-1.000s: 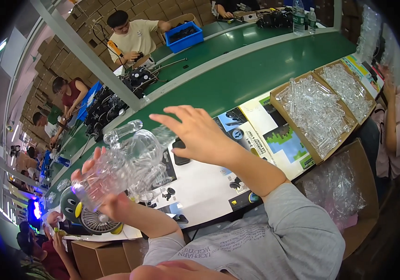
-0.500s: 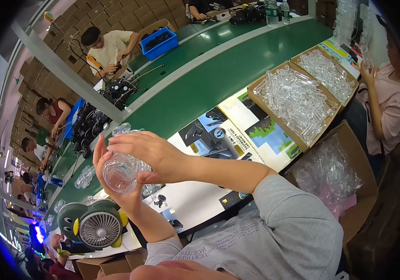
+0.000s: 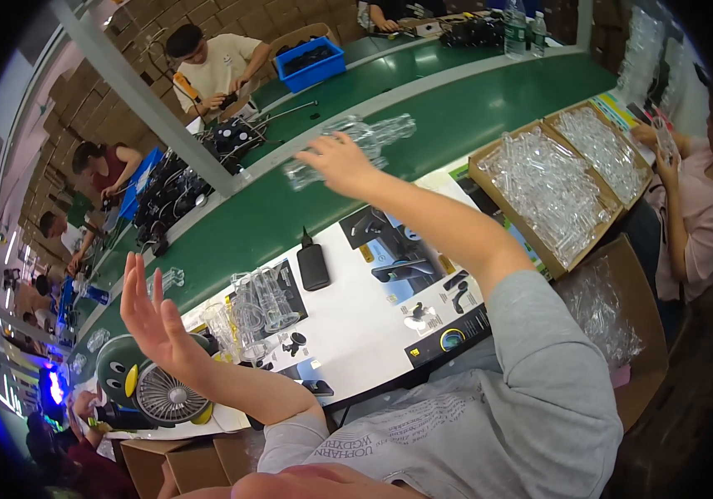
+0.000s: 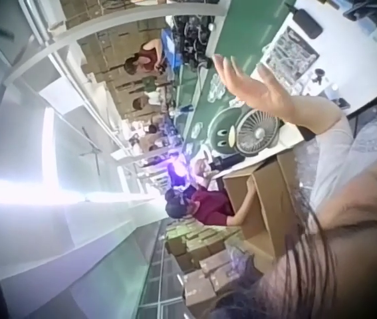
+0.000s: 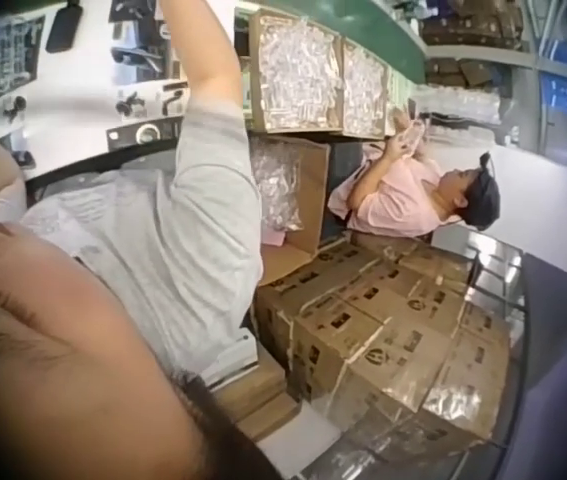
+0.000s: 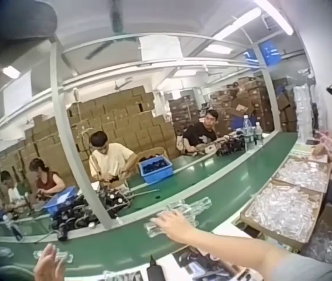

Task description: Applying a liquid sealant from a dispensing bottle to plastic parts and assembling them into larger units before packaging.

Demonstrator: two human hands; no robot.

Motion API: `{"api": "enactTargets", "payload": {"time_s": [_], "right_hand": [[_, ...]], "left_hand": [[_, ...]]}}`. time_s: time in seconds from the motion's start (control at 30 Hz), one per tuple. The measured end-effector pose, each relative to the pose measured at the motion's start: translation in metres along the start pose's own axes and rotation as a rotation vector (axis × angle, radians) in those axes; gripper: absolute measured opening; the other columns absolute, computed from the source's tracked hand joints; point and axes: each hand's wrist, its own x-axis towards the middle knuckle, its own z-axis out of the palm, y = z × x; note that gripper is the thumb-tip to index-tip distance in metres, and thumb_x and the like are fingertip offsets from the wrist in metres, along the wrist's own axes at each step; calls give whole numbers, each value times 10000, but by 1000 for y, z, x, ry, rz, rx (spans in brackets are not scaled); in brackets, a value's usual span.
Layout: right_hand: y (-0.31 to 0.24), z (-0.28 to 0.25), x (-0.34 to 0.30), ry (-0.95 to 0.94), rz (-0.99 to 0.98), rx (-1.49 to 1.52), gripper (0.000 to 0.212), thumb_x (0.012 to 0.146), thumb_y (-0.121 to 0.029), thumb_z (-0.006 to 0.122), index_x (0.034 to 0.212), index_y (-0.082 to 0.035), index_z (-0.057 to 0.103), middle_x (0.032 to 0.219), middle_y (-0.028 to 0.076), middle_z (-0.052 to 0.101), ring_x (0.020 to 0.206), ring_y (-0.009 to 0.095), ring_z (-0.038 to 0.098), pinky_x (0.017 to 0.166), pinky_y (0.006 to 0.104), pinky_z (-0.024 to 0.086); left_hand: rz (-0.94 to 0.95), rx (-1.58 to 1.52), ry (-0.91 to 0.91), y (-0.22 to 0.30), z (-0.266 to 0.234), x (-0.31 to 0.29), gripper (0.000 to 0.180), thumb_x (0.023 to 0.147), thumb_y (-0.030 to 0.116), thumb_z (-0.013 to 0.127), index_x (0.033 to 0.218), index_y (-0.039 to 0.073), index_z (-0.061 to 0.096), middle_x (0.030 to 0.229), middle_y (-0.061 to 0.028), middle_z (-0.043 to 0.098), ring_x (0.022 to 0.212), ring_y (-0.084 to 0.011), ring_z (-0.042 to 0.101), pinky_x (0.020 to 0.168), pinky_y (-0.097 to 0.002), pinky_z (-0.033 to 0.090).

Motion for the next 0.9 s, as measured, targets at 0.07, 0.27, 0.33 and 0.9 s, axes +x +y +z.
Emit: {"api": "enactTargets", "payload": {"time_s": [0.07,0.27,0.33,0.9], "right_hand": [[24,29,-6,-88,-16,-83,552,671,-86,643,1191,-193,493,1147,69,521,1125,233,473,961,476,317],[57,69,-8,-359,-2,-232,471,725,-66,583,1174,-189,511,1090,86,548,1083,247,504,962,493,319],[56,74,-1,-441,24,-221,480,716,-73,600,1173,-192,512,1080,88,552,1078,253,508,964,492,319],[3,55,24,-586,15,-170,833,581,-146,746,1321,-236,375,1300,130,416,1233,300,360,975,474,319]], "left_hand": [[50,12,42,4,-15,-5,478,852,258,551,1209,-28,411,1305,-231,403,1214,-345,404,983,-481,331],[410,-436,640,25,-36,-15,241,858,206,483,985,2,472,844,-123,495,701,-212,491,640,-283,373],[435,-508,636,27,-49,-21,191,861,160,470,980,10,479,807,-98,479,666,-188,442,626,-283,359],[386,-584,509,27,-50,-19,109,874,88,402,916,22,478,645,-47,392,529,-131,356,522,-248,296]]}}
